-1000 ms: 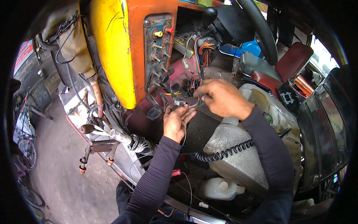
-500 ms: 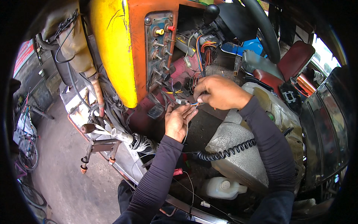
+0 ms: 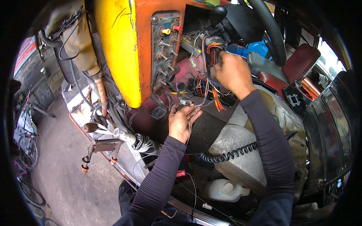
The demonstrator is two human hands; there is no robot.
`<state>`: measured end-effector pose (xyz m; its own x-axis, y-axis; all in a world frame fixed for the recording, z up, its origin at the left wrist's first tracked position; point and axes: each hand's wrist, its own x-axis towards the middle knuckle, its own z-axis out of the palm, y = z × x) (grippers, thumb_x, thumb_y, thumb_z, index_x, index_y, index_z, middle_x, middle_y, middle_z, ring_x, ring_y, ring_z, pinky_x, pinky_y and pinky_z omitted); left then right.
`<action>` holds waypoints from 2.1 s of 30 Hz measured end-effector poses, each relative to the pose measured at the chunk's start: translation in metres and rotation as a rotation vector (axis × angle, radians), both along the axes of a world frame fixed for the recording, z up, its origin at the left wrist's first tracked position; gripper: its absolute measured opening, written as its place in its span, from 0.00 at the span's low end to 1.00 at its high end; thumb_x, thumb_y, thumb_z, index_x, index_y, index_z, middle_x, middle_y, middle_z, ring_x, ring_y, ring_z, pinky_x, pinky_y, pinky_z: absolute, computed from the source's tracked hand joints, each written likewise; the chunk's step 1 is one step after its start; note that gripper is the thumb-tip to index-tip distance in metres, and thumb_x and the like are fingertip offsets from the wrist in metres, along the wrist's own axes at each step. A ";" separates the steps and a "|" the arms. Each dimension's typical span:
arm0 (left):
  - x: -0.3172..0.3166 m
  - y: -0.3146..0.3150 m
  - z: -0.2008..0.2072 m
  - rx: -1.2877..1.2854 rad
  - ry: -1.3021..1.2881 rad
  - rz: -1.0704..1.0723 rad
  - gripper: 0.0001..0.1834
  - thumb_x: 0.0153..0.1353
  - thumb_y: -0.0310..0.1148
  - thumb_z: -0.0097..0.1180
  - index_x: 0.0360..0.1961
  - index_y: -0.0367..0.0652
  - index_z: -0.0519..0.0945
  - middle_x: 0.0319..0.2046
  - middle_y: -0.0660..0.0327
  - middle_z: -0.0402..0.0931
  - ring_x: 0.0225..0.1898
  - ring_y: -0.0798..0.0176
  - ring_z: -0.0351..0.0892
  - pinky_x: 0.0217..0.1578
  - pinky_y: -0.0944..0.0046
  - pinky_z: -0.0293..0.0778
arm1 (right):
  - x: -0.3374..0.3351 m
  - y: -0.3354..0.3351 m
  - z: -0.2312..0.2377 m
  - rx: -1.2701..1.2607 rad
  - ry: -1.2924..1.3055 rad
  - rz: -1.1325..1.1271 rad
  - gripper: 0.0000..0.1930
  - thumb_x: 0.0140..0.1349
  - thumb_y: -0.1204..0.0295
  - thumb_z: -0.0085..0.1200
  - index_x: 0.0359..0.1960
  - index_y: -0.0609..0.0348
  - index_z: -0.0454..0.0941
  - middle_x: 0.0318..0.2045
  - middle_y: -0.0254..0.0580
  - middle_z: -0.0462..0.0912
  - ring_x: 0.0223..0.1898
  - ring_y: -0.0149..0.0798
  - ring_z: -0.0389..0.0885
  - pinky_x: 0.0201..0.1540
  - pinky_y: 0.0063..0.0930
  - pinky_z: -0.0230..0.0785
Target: The person works on a vehicle's exposed wiring harness, stripping wire ends, twisting conductors together, and inserting connectors. They repeatedly test the ignition switch while manipulating the wires, then continue joining and securing connections.
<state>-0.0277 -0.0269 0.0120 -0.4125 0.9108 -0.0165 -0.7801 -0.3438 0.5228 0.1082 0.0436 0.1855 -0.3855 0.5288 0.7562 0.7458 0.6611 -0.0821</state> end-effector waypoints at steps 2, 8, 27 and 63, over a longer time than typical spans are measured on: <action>0.002 0.001 0.000 0.001 0.005 -0.007 0.18 0.64 0.17 0.57 0.52 0.36 0.66 0.40 0.48 0.80 0.43 0.48 0.86 0.50 0.43 0.87 | 0.007 -0.007 0.007 -0.078 -0.039 0.044 0.11 0.58 0.71 0.58 0.38 0.67 0.83 0.31 0.61 0.85 0.38 0.61 0.85 0.44 0.49 0.76; -0.004 0.004 -0.005 0.041 -0.008 -0.026 0.28 0.61 0.14 0.56 0.59 0.35 0.58 0.41 0.44 0.79 0.40 0.45 0.87 0.46 0.43 0.87 | 0.022 -0.022 0.011 -0.337 -0.032 0.416 0.13 0.60 0.71 0.62 0.44 0.66 0.85 0.30 0.46 0.85 0.31 0.38 0.82 0.39 0.34 0.75; -0.004 0.003 -0.006 0.036 -0.011 -0.039 0.26 0.62 0.15 0.56 0.58 0.37 0.60 0.40 0.45 0.80 0.40 0.47 0.87 0.47 0.44 0.87 | -0.001 -0.042 0.043 0.235 0.425 0.437 0.30 0.60 0.74 0.67 0.66 0.55 0.74 0.46 0.44 0.84 0.34 0.30 0.87 0.32 0.24 0.76; 0.000 0.005 -0.003 0.006 -0.069 -0.015 0.29 0.65 0.17 0.55 0.63 0.33 0.57 0.40 0.46 0.81 0.42 0.46 0.88 0.45 0.48 0.88 | -0.008 -0.010 0.075 0.288 0.279 0.304 0.22 0.66 0.69 0.66 0.60 0.60 0.79 0.51 0.44 0.86 0.49 0.33 0.84 0.53 0.27 0.75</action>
<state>-0.0274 -0.0223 0.0089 -0.3968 0.9171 -0.0391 -0.8193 -0.3346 0.4655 0.1005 0.0335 0.2607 -0.2526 0.1788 0.9509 0.4912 0.8704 -0.0332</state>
